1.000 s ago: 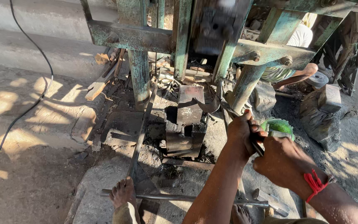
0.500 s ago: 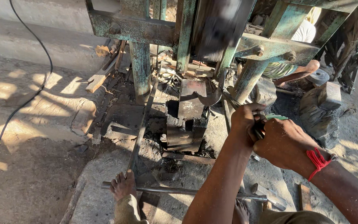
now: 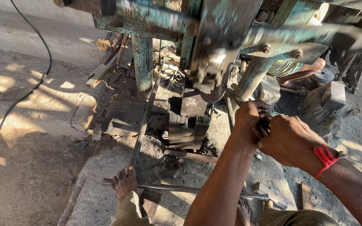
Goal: The person uses tongs to hold a curved sickle blade on the anvil of a mechanical power hammer, repositioning and flipping the blade between hammer strikes to forge its edge, then lifts the finished blade away with the tongs.
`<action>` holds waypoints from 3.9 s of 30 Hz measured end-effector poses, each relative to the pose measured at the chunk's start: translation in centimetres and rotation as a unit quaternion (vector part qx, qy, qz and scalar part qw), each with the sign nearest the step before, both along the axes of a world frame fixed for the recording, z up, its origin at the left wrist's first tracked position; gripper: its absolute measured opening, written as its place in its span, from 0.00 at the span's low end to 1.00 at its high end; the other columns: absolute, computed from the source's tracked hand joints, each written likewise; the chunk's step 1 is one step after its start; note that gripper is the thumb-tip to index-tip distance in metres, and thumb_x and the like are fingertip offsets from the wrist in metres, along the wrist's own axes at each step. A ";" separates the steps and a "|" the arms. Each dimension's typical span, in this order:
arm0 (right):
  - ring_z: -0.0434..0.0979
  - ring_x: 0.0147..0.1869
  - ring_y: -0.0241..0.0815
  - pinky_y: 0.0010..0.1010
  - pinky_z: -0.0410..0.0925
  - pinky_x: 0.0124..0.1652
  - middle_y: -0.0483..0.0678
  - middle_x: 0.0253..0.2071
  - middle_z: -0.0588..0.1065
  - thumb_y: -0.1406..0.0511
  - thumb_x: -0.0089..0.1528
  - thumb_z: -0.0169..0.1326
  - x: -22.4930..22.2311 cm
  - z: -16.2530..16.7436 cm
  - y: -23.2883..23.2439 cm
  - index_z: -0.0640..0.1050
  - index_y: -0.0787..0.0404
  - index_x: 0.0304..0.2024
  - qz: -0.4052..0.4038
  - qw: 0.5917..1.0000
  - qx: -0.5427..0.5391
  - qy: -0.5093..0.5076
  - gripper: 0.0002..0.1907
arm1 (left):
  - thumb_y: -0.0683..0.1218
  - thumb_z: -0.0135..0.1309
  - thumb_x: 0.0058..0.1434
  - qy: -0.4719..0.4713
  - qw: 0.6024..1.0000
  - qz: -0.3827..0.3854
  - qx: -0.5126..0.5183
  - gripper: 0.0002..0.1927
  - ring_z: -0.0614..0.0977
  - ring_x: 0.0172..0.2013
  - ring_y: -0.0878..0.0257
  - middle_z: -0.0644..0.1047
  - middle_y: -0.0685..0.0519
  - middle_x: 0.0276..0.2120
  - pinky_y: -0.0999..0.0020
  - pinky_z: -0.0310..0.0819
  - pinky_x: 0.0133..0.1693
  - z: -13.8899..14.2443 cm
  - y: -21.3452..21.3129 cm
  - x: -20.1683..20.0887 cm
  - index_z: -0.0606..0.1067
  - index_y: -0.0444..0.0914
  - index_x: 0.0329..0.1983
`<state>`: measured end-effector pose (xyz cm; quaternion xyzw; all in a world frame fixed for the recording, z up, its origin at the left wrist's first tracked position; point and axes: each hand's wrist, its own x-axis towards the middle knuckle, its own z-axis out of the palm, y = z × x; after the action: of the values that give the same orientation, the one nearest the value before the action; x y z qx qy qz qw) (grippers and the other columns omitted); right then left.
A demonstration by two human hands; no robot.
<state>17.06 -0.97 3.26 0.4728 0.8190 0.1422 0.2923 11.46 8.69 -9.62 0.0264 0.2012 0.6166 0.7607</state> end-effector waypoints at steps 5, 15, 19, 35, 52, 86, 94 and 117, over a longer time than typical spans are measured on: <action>0.84 0.37 0.54 0.41 0.78 0.40 0.56 0.32 0.78 0.59 0.60 0.56 -0.2 0.2 0.0 0.79 0.66 0.34 -0.128 0.983 -0.014 0.128 0.15 | 0.39 0.53 0.54 0.001 1.000 -0.008 0.002 0.07 0.72 0.21 0.62 0.65 0.54 0.24 0.66 0.68 0.23 0.4 -0.5 -0.4 0.70 0.36 0.36; 0.84 0.36 0.53 0.41 0.78 0.38 0.56 0.30 0.78 0.63 0.59 0.60 -0.1 0.2 -0.2 0.81 0.64 0.34 -0.125 0.982 0.000 0.138 0.09 | 0.38 0.55 0.53 0.025 1.000 -0.016 -0.008 0.08 0.72 0.22 0.61 0.66 0.54 0.26 0.66 0.69 0.25 0.1 0.5 0.0 0.70 0.36 0.35; 0.82 0.40 0.48 0.38 0.78 0.38 0.48 0.32 0.76 0.65 0.58 0.59 0.1 0.3 -0.2 0.82 0.53 0.33 0.080 0.995 0.017 -0.053 0.02 | 0.40 0.55 0.53 0.019 1.000 -0.009 0.002 0.08 0.73 0.23 0.61 0.67 0.54 0.27 0.67 0.70 0.26 -0.2 0.7 0.0 0.71 0.36 0.36; 0.82 0.40 0.46 0.37 0.78 0.38 0.49 0.32 0.77 0.64 0.61 0.57 0.2 0.3 0.0 0.82 0.56 0.35 0.111 0.991 0.042 -0.070 0.04 | 0.39 0.52 0.58 0.018 1.000 -0.011 0.003 0.05 0.72 0.23 0.63 0.69 0.52 0.31 0.69 0.70 0.26 0.3 0.3 0.0 0.72 0.35 0.38; 0.85 0.36 0.53 0.41 0.78 0.41 0.57 0.30 0.79 0.58 0.59 0.56 -0.6 0.6 -0.3 0.79 0.68 0.36 -0.160 0.974 -0.011 0.161 0.17 | 0.38 0.52 0.55 0.017 0.999 0.002 -0.029 0.05 0.70 0.23 0.61 0.66 0.52 0.29 0.66 0.68 0.25 0.1 0.6 -0.2 0.70 0.34 0.34; 0.55 0.17 0.36 0.33 0.48 0.17 0.48 0.19 0.63 0.72 0.57 0.54 4.7 -28.3 -0.6 0.72 0.70 0.26 -0.511 0.379 -0.192 0.747 0.06 | 0.47 0.56 0.59 0.688 0.718 -0.105 -0.028 0.11 0.75 0.21 0.58 0.71 0.50 0.22 0.61 0.73 0.26 -12.6 -2.6 0.4 0.71 0.35 0.32; 0.53 0.17 0.36 0.34 0.46 0.17 0.47 0.19 0.62 0.74 0.61 0.54 5.4 -25.6 -1.1 0.71 0.71 0.30 -0.545 0.361 -0.213 0.726 0.06 | 0.50 0.57 0.59 0.686 0.719 -0.109 -0.024 0.13 0.76 0.22 0.59 0.72 0.50 0.22 0.61 0.73 0.27 -12.4 -3.4 1.3 0.71 0.36 0.33; 0.74 0.23 0.45 0.38 0.64 0.26 0.52 0.21 0.75 0.62 0.58 0.62 9.5 -16.3 -2.5 0.80 0.65 0.38 -0.445 0.720 -0.101 0.522 0.13 | 0.58 0.60 0.62 0.461 0.884 -0.080 -0.005 0.20 0.78 0.24 0.59 0.74 0.51 0.23 0.60 0.75 0.29 -8.7 -4.1 5.6 0.72 0.37 0.33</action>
<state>26.56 -3.42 -13.08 0.7502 0.5463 -0.3572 -0.1056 17.06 4.54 -18.35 0.3199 0.5295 0.4707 0.6290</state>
